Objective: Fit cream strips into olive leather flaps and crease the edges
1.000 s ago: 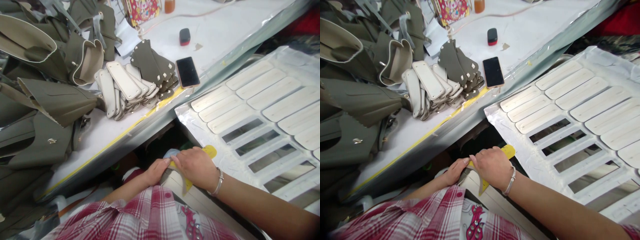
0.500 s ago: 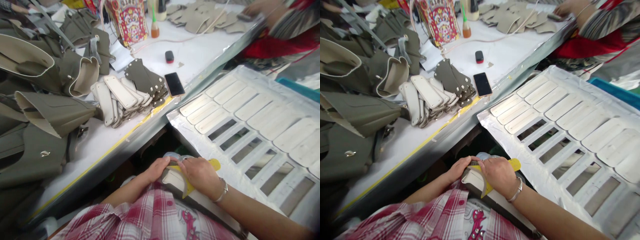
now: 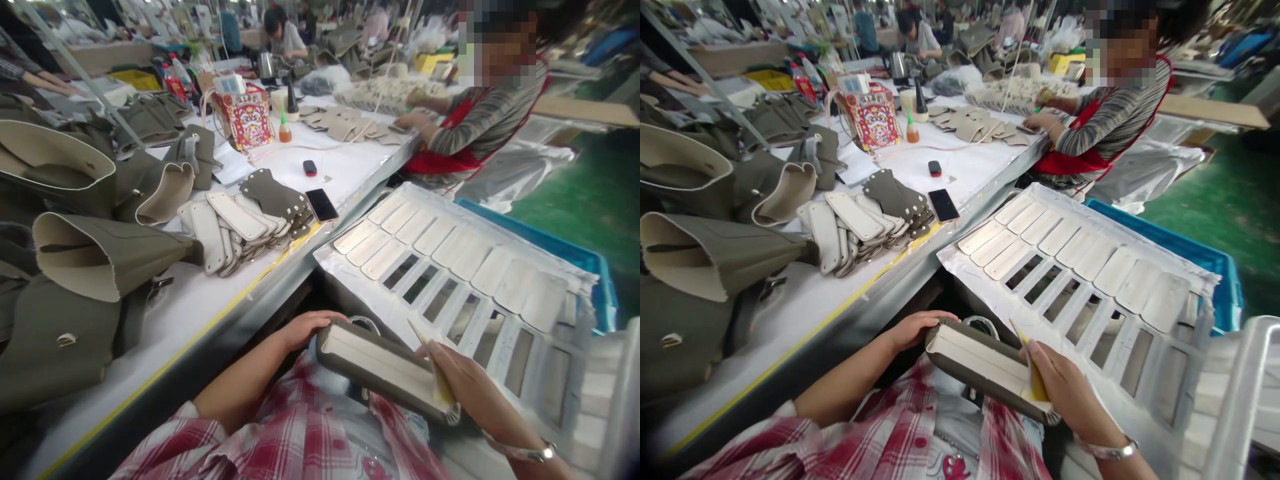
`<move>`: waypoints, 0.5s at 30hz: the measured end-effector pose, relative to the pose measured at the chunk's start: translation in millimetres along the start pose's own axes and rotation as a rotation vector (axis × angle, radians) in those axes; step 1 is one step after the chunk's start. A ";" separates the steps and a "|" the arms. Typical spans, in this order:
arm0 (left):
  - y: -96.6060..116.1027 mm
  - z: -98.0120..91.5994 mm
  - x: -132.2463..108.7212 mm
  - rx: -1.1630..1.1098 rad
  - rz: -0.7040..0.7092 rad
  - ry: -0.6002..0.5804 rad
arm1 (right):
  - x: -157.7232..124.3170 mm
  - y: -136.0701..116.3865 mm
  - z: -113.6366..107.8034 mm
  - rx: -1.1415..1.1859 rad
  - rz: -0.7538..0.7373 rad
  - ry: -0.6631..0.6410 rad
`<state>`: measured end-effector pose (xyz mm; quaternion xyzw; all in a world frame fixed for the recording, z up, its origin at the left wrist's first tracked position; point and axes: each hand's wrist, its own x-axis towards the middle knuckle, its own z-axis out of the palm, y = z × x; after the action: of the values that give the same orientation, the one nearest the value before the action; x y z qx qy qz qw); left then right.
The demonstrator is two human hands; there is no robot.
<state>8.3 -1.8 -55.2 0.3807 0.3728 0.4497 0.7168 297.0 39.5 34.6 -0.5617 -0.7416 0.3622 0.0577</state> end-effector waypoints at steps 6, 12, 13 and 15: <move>-0.6 4.3 -2.5 0.027 -0.004 0.052 | -30.2 5.8 10.0 0.041 0.022 0.044; 10.9 12.6 -0.2 0.228 -0.070 0.126 | -34.3 2.7 17.4 0.149 0.020 0.041; 12.2 14.4 1.5 0.273 -0.079 0.144 | -34.0 0.7 16.3 0.171 0.017 0.024; 13.9 18.9 5.4 0.336 -0.103 0.197 | -33.7 -4.2 14.2 0.206 0.024 -0.034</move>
<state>21.6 3.5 -35.8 0.4294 0.5300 0.3793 0.6252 298.8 2.9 37.5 -0.5552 -0.6947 0.4466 0.0984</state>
